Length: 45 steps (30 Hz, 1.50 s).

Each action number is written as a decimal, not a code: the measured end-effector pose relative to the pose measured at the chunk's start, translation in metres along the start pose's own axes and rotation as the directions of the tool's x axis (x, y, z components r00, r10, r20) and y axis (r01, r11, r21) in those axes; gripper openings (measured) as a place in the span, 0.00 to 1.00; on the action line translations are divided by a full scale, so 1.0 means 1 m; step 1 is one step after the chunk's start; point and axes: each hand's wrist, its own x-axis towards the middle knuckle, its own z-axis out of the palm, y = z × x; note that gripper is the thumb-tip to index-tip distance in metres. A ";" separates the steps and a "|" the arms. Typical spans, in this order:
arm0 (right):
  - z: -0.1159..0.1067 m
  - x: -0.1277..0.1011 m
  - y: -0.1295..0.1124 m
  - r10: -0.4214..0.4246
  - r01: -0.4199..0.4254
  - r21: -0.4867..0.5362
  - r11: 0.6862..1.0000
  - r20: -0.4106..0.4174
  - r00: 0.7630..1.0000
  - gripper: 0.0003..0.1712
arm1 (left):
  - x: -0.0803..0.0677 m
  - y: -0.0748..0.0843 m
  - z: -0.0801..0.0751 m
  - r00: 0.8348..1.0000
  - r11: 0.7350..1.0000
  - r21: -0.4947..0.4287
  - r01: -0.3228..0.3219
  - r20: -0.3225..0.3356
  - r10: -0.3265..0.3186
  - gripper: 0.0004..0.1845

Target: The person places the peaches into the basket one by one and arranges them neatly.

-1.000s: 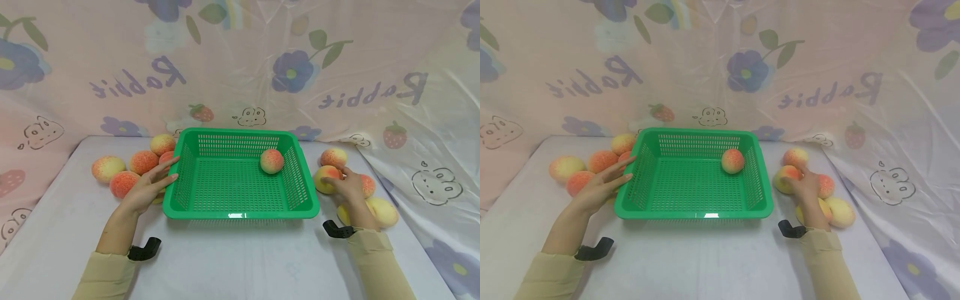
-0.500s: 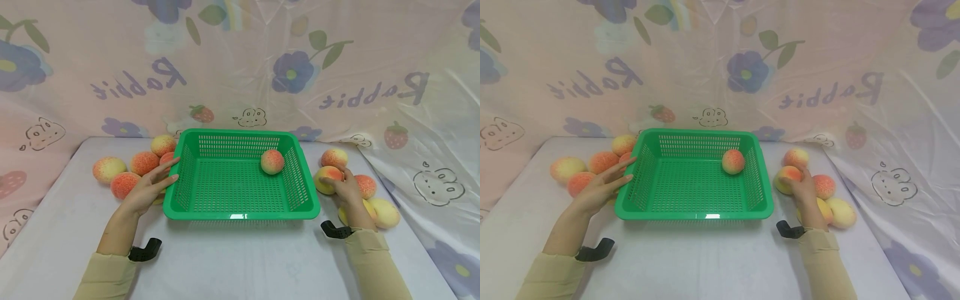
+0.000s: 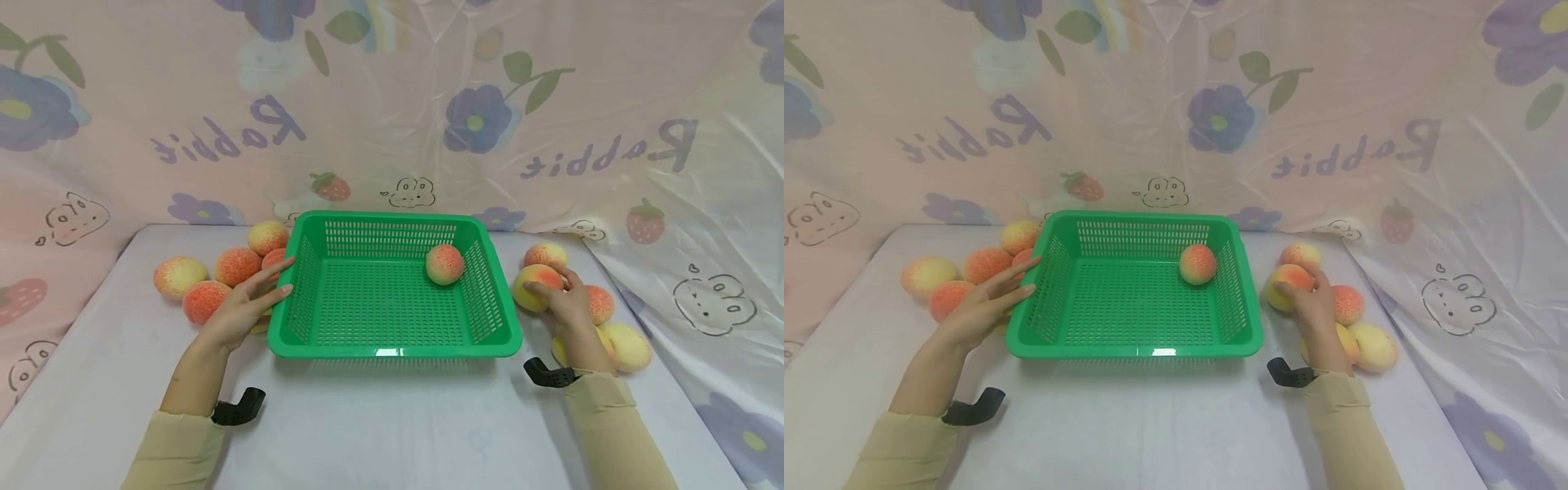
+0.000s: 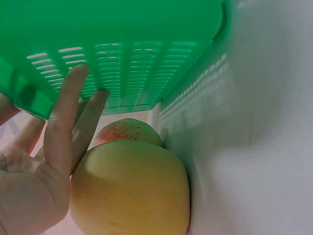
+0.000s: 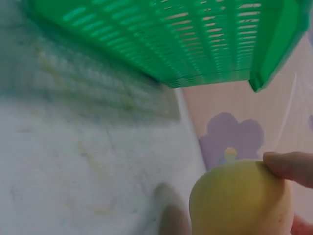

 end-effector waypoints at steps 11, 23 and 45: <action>-0.003 -0.008 -0.017 -0.062 0.061 -0.033 0.998 -0.012 0.998 0.48 | 0.001 0.002 0.000 1.000 1.000 0.025 -0.003 -0.004 0.003 0.33; -0.004 -0.019 -0.043 -0.168 0.162 0.132 0.978 0.031 0.985 0.46 | -0.001 0.003 0.001 1.000 1.000 0.016 0.004 -0.007 -0.004 0.33; 0.023 -0.031 -0.090 -0.198 0.203 -0.029 0.979 0.124 0.972 0.46 | -0.001 0.005 0.002 1.000 1.000 0.002 0.015 -0.016 -0.015 0.33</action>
